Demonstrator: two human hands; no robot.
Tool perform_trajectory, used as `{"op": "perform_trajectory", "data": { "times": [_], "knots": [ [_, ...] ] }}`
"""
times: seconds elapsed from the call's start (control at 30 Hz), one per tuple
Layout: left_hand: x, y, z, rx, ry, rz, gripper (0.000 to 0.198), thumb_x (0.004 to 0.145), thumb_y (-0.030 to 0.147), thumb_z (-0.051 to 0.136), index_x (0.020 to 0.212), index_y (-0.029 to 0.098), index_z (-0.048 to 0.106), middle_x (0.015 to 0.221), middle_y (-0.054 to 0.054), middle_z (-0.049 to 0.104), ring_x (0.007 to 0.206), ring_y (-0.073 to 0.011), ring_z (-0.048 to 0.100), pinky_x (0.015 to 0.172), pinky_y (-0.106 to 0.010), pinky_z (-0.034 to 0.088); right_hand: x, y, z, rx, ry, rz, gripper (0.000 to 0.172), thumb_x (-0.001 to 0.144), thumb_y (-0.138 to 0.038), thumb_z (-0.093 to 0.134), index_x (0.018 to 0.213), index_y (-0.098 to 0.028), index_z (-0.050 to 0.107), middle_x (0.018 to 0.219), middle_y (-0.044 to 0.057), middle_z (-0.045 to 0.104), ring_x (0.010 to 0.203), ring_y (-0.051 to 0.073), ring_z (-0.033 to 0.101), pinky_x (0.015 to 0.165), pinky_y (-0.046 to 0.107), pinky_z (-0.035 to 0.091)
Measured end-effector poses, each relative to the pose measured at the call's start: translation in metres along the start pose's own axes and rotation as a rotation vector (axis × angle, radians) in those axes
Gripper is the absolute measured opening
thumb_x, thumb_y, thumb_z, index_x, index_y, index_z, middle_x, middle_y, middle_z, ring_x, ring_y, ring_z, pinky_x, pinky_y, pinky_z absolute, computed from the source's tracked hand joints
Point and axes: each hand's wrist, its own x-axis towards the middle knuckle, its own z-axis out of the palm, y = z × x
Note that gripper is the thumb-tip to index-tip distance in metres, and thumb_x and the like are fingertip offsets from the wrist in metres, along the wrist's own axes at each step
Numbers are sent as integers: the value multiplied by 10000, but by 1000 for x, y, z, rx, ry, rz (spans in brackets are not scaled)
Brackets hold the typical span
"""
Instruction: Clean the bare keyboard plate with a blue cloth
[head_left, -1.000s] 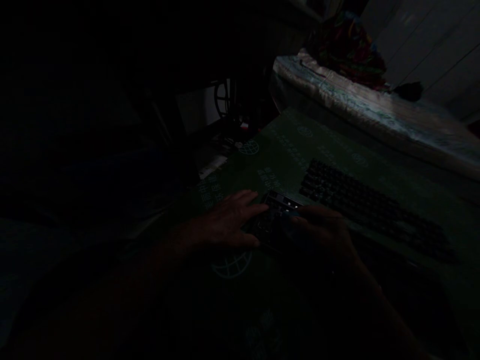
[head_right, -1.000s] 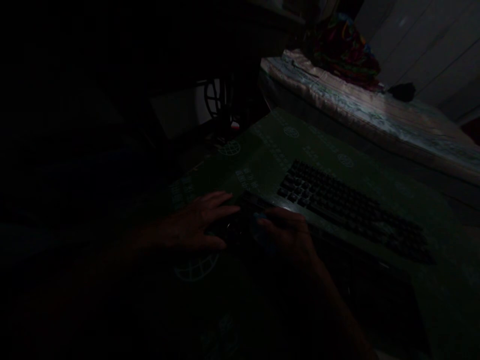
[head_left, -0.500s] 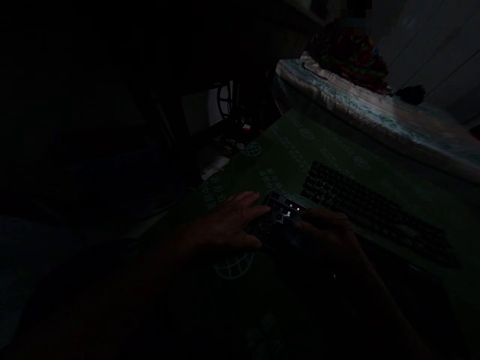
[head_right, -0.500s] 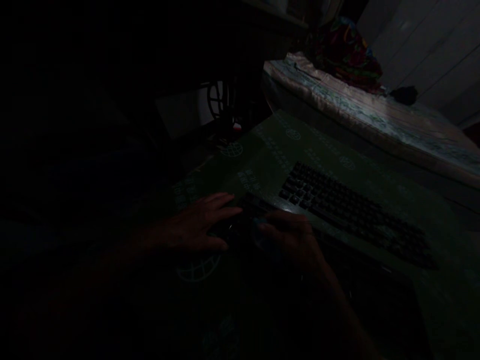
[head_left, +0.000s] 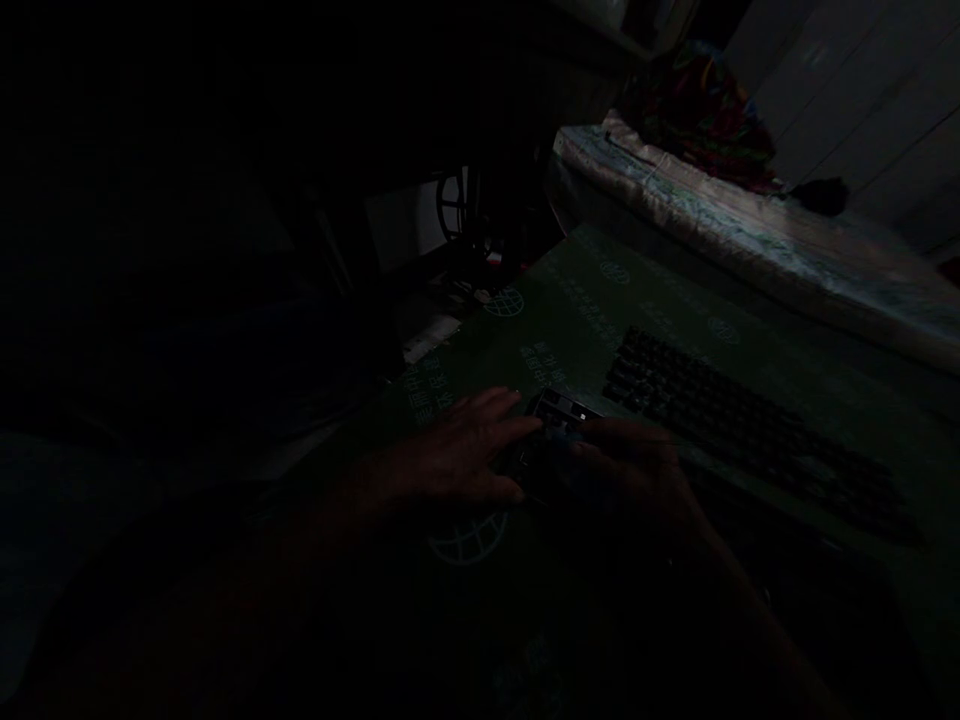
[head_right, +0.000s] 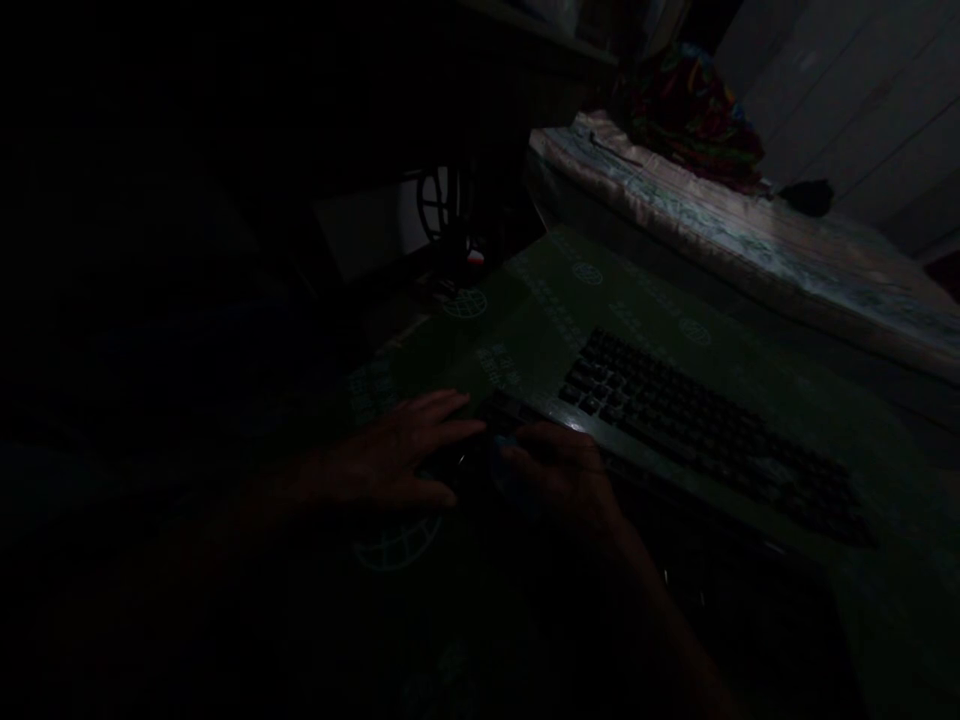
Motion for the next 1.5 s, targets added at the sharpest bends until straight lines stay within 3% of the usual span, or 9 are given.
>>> {"op": "perform_trajectory", "data": {
  "times": [0.13,0.37,0.67,0.83,1.03,1.3,1.5],
  "knots": [
    [-2,2,-1,-9,-17,-18,765,761,509,622,1414,312,276,1546,-109,117,1408,-330,70,1093,-534,199,1,-1,-6,-60,2,83,213,647,-353,739,730,-158,722,685,46,709,637,198,646,537,270,495],
    [-3,5,-5,3,-31,-23,750,772,508,606,1414,307,274,1544,-112,127,1407,-329,81,1084,-540,218,2,1,-7,-63,-51,-4,208,672,-380,716,710,-176,722,684,43,707,649,201,650,554,277,513],
    [1,-4,4,-3,-3,12,771,758,531,612,1416,328,267,1546,-100,124,1403,-345,89,1089,-560,192,5,-4,-3,-95,85,16,237,686,-393,708,757,-168,718,711,54,710,658,201,653,555,275,509],
    [0,-1,1,1,-17,-23,777,750,518,630,1414,319,282,1546,-101,123,1402,-351,91,1095,-559,187,7,5,-1,-48,32,-44,208,710,-380,684,757,-179,709,735,60,713,687,214,655,597,307,518],
    [0,7,-7,-9,-61,-44,762,760,500,626,1412,292,293,1540,-123,135,1404,-343,81,1090,-560,192,6,-6,-10,-111,85,30,243,674,-394,713,727,-157,712,680,55,705,654,212,649,552,287,502],
    [-1,1,-1,-1,-20,-16,757,764,514,616,1412,299,291,1543,-111,135,1404,-343,88,1087,-549,211,4,-6,-16,-65,39,102,282,648,-409,731,735,-141,716,659,53,696,612,198,637,510,267,481],
    [-2,6,-5,-14,-22,-24,755,760,496,625,1411,306,293,1545,-95,136,1404,-344,90,1093,-542,207,6,-2,-8,-73,199,43,241,678,-393,710,743,-160,702,697,50,703,660,205,646,562,286,502]
  ]
}}
